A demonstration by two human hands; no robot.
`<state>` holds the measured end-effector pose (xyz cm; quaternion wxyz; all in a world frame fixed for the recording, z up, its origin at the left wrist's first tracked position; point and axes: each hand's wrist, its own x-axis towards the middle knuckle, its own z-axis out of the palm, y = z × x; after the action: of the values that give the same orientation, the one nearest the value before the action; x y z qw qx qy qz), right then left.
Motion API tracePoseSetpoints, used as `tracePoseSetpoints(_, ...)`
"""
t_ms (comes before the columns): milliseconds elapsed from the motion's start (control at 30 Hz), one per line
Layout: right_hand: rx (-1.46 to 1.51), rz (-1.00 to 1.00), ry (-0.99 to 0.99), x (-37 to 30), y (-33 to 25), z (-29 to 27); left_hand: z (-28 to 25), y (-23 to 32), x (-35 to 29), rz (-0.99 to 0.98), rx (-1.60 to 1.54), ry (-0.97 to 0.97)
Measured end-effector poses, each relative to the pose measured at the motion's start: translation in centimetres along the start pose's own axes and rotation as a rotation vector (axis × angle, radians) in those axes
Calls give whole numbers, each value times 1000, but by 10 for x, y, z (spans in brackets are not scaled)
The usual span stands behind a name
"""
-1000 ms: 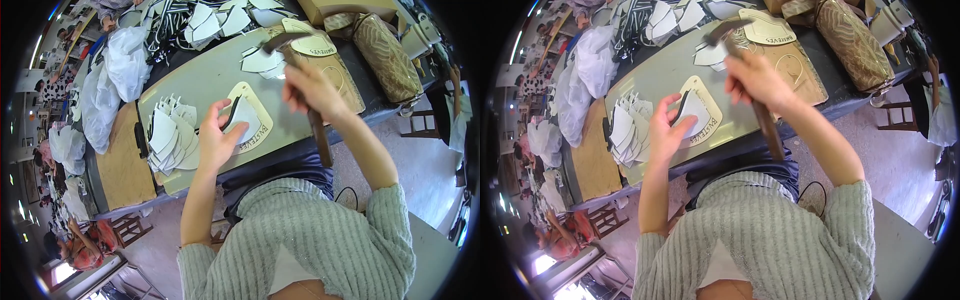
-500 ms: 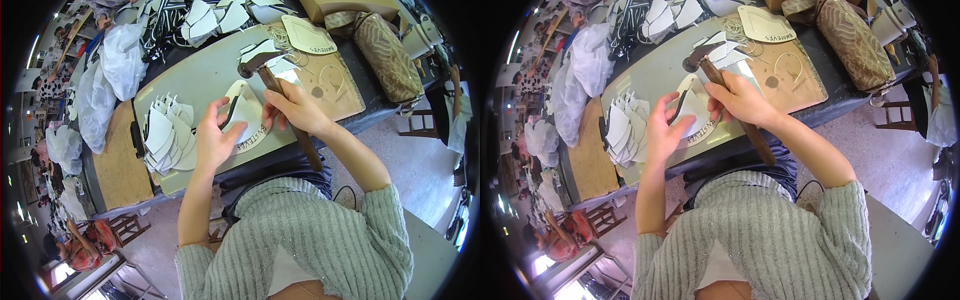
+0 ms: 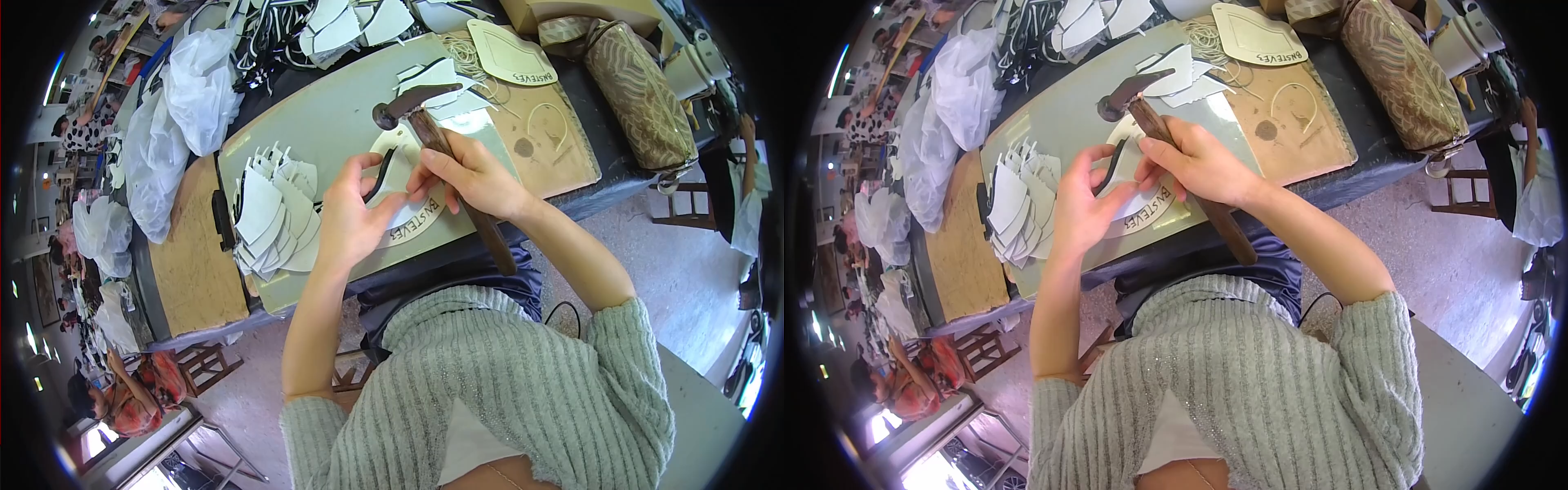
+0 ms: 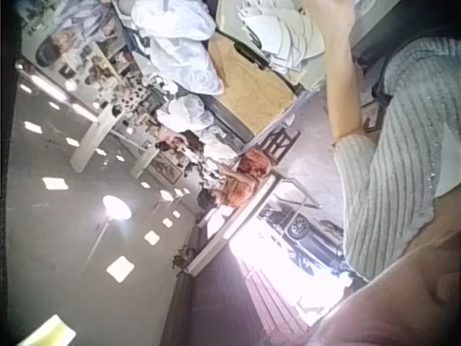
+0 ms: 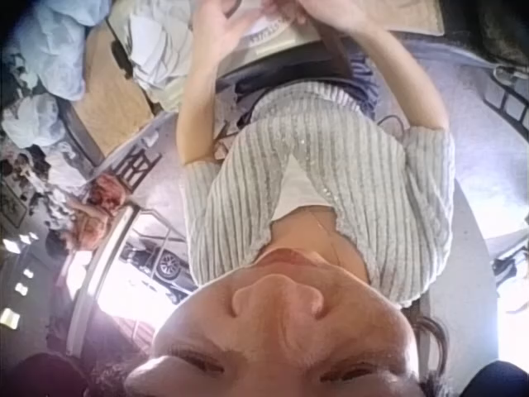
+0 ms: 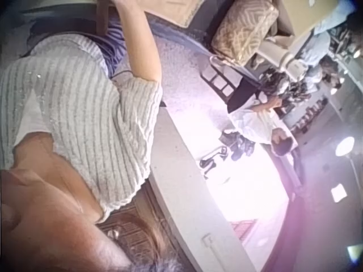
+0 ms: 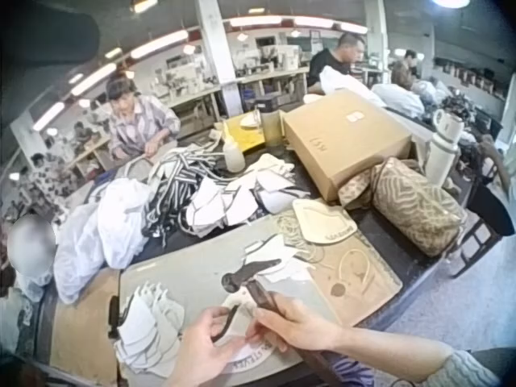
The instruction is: Hammering shoe upper components onto a template at a workbench.
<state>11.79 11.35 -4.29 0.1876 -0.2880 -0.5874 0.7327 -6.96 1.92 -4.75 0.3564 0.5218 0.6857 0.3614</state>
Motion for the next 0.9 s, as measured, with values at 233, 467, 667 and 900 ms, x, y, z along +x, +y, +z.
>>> tracePoseSetpoints(233,-263,30,-53,-2,-5,5,9,19,-16,184,560,153)
tracePoseSetpoints(467,-130,47,-41,-2,-3,4,-18,-1,-21,-86,-69,136)
tracePoseSetpoints(667,-144,48,-42,-2,-5,6,-23,4,-20,-135,12,94)
tracePoseSetpoints(900,-246,16,-30,-4,-7,10,-22,14,-18,5,344,-15)
